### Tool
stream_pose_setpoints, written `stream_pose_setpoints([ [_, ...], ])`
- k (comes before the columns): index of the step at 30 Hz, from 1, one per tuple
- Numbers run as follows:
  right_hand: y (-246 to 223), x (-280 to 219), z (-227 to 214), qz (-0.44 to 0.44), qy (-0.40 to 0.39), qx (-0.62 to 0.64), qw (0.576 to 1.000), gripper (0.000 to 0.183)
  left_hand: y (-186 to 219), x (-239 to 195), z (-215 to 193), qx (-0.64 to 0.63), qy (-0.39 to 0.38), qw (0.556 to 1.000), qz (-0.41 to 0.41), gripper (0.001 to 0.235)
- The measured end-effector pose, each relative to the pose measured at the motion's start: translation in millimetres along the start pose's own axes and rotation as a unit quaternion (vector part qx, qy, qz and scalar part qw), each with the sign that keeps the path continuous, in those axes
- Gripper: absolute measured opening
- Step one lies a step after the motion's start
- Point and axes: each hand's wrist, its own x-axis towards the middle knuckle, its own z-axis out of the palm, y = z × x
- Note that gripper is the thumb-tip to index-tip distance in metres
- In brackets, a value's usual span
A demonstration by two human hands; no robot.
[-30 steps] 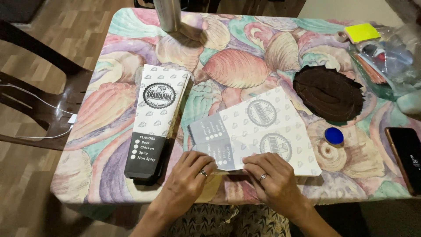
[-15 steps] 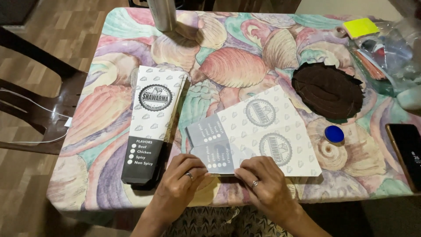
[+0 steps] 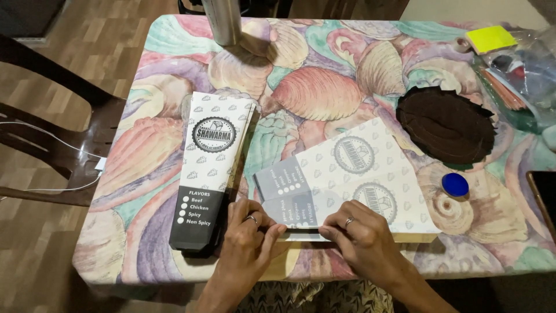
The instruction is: The person assembles small cardboard boxes by folding the flaps and securing them with a blue glue stick. They work on one box at a time, applying glue to the edges and pressing the flaps to close the box.
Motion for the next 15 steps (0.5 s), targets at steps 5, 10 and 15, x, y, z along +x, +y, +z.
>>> stream_pose_setpoints([
  [5,5,2,-1,0.013,-0.031,0.002,0.999,0.014,4,0,-1,-0.004,-0.018,0.999,-0.034,0.025],
  [10,2,12,-8,0.033,-0.055,0.027,0.998,0.014,5,2,1,-0.016,0.008,0.999,-0.031,0.028],
  [15,2,17,-14,0.134,-0.139,0.034,0.98,0.015,15,3,2,-0.056,0.068,0.995,-0.051,0.019],
])
